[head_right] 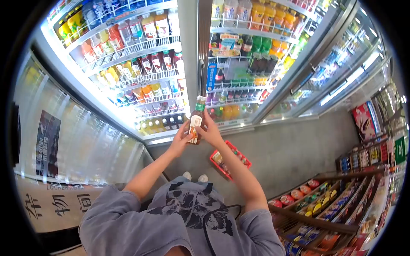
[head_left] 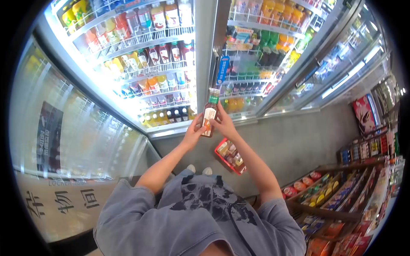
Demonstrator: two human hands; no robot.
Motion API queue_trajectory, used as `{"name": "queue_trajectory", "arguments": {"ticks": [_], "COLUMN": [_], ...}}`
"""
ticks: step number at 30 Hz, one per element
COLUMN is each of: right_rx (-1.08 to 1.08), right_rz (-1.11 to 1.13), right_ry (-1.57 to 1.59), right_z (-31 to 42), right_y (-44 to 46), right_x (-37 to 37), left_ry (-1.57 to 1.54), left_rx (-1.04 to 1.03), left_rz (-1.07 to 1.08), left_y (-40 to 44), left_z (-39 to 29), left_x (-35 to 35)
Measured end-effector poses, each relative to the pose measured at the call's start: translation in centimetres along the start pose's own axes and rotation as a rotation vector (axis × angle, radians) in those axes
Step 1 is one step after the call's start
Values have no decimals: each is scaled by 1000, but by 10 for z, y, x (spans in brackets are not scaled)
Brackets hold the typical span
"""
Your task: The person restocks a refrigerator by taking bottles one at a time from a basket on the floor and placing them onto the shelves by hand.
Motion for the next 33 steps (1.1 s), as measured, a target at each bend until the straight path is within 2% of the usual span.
{"name": "queue_trajectory", "arguments": {"ticks": [2,3,7,12,15,18,20,22,26,27,33], "right_rx": [109,148,123,81,204,172,179,179,223,273,425], "right_rz": [-42,-51,13,87,110,116,125,48,137,111,-31], "right_ry": [-79,-146,-403,-266,-283,-280,-304,-187,-100,-225,-287], "right_z": [2,4,26,11,5,18,17,-2,-17,-9,8], "right_y": [7,10,18,50,73,97,122,149,202,210,271], "right_x": [-1,-5,-25,-54,-70,-87,-99,-108,-124,-124,-144], "left_ry": [143,140,88,123,280,260,301,663,688,741,741], "left_rx": [-111,-72,-103,-70,-169,-134,-193,-316,-362,-370,-479], "left_rz": [26,24,-48,-159,-171,-134,-156,-211,-180,-209,-242], "left_y": [13,6,5,12,34,61,84,107,156,164,222], "left_z": [6,-6,-13,-34,-49,-68,-86,-109,-130,-137,-191], "left_x": [8,6,26,50,70,85,95,107,131,133,135]}}
Point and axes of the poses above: each hand's wrist, its own y-axis towards the middle knuckle, its own x-axis out of the back of the hand, z = x × y, the point moved 3 cm from there along y, towards the middle knuckle, and after that the axes turned 12 degrees about -z, right-handed, at the moved point
